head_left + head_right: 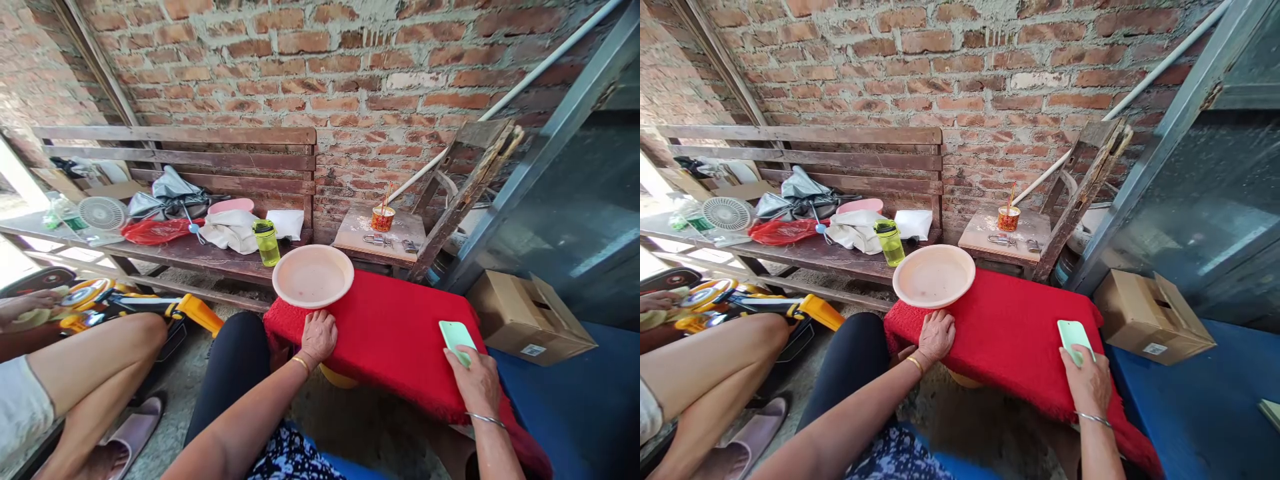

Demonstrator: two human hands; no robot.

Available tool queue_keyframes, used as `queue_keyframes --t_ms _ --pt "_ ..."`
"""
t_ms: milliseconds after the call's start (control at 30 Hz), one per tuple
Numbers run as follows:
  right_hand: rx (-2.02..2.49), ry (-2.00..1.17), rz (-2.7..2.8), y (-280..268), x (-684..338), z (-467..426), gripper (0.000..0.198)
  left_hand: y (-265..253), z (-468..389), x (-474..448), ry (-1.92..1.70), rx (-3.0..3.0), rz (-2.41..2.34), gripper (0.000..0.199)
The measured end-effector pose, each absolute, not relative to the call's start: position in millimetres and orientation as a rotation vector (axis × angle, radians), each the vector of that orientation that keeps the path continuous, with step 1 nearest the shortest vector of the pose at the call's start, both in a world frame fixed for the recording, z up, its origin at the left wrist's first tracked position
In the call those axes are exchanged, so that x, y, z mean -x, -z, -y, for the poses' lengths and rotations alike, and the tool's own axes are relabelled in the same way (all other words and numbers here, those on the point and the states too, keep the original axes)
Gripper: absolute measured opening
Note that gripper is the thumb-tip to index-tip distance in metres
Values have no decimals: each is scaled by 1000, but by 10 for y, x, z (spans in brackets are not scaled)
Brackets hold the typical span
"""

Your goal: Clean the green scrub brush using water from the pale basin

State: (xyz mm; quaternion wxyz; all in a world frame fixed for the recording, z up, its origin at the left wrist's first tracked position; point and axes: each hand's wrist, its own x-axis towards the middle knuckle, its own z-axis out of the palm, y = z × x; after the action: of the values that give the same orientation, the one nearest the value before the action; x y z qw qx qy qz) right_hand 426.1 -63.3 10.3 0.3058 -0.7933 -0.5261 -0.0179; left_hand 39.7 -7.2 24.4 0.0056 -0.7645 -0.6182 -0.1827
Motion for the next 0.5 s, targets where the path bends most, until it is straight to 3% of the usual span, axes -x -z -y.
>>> queue_keyframes --t_ms 500 --pt "2040 51 1412 -185 -4183 693 57 -280 71 -408 507 2379 1937 15"
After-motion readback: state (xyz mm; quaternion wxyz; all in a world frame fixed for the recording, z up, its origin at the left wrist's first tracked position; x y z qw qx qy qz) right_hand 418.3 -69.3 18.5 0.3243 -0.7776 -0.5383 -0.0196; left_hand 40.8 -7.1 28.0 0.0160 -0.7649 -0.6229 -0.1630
